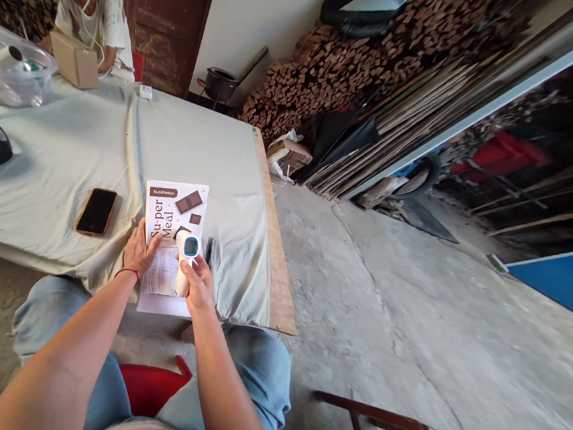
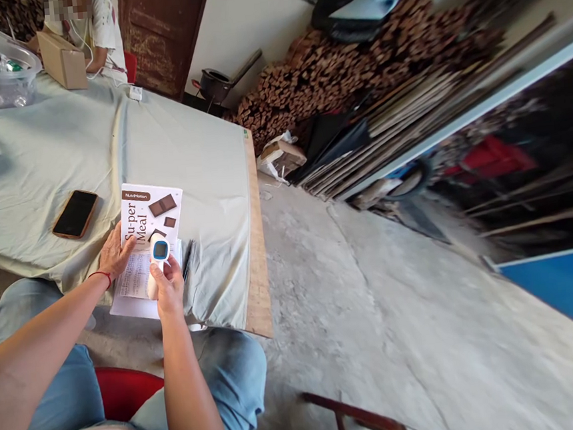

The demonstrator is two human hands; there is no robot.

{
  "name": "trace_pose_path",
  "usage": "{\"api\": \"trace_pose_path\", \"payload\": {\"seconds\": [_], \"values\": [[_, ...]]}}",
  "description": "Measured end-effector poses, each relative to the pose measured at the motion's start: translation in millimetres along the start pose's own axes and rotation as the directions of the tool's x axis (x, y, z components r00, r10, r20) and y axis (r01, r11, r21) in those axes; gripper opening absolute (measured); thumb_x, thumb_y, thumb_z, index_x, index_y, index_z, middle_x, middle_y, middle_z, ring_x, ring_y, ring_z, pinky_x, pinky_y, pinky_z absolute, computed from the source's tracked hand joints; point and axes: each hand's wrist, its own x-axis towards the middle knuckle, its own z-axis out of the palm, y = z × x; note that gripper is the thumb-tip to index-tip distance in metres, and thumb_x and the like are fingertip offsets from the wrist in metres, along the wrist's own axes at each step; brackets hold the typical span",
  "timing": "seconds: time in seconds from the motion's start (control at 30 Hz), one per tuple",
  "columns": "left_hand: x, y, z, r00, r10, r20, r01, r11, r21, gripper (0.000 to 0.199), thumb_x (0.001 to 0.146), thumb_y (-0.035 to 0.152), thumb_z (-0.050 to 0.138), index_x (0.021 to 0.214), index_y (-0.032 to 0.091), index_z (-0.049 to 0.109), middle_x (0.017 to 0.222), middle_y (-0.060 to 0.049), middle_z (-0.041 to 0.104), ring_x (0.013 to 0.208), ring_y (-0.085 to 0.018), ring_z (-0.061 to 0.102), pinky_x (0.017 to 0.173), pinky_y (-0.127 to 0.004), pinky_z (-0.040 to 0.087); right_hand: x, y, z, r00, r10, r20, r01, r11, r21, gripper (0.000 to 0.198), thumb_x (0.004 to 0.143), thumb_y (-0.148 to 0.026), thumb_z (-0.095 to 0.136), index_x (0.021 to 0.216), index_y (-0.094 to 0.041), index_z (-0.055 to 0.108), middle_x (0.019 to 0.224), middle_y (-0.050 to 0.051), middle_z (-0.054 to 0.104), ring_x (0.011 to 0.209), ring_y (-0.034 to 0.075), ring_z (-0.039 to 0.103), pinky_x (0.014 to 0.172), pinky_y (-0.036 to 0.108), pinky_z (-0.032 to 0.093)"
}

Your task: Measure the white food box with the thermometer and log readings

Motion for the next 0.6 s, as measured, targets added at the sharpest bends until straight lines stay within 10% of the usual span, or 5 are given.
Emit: {"api": "trace_pose_path", "payload": {"seconds": [0.17,0.27,0.4,0.6], "values": [[-1,5,-5,0.996,-0.059,0.073,0.058,0.998,0.018,0.092,0.084,0.065,0.069,0.154,0.017,0.033,0.141,-0.018,0.056,0.135,-0.039,0.053,0.114,-0.054,0.044,17,-10,-36,0.986,-0.146,-0.081,0.128,0.972,-0.198,0.054,0.071,-0.048,0.078,0.116,-0.022,0.064,0.1,0.004,0.076,0.091,0.021,0.07,0.086,0.036,0.054],[-1,7,-5,0.997,-0.038,0.068,0.036,0.999,0.032,0.085,0.089,0.065,0.062,0.152,0.015,0.036,0.138,-0.019,0.058,0.132,-0.039,0.055,0.113,-0.055,0.045,42,-25,-79,0.915,-0.354,-0.192,0.155,0.75,-0.643,0.052,0.074,-0.05,0.069,0.115,-0.019,0.065,0.101,0.007,0.075,0.092,0.023,0.068,0.084,0.038,0.052],[0,5,-3,0.998,-0.032,0.048,0.031,0.999,0.035,0.081,0.091,0.065,0.057,0.15,0.012,0.039,0.13,-0.02,0.061,0.125,-0.04,0.059,0.109,-0.056,0.047,70,-44,-118,0.879,-0.421,-0.222,0.108,0.63,-0.769,0.04,0.065,-0.037,0.073,0.1,-0.017,0.068,0.11,0.015,0.071,0.111,0.033,0.061,0.101,0.051,0.044],[-3,-2,1,1.0,0.017,-0.014,-0.017,1.0,-0.002,0.082,0.093,0.061,0.056,0.153,0.011,0.033,0.13,-0.021,0.06,0.125,-0.039,0.058,0.106,-0.056,0.049,79,-33,-96,0.927,-0.376,-0.012,0.176,0.46,-0.87,0.032,0.074,-0.03,0.072,0.105,-0.021,0.069,0.122,0.013,0.067,0.121,0.031,0.055,0.107,0.048,0.04]]}}
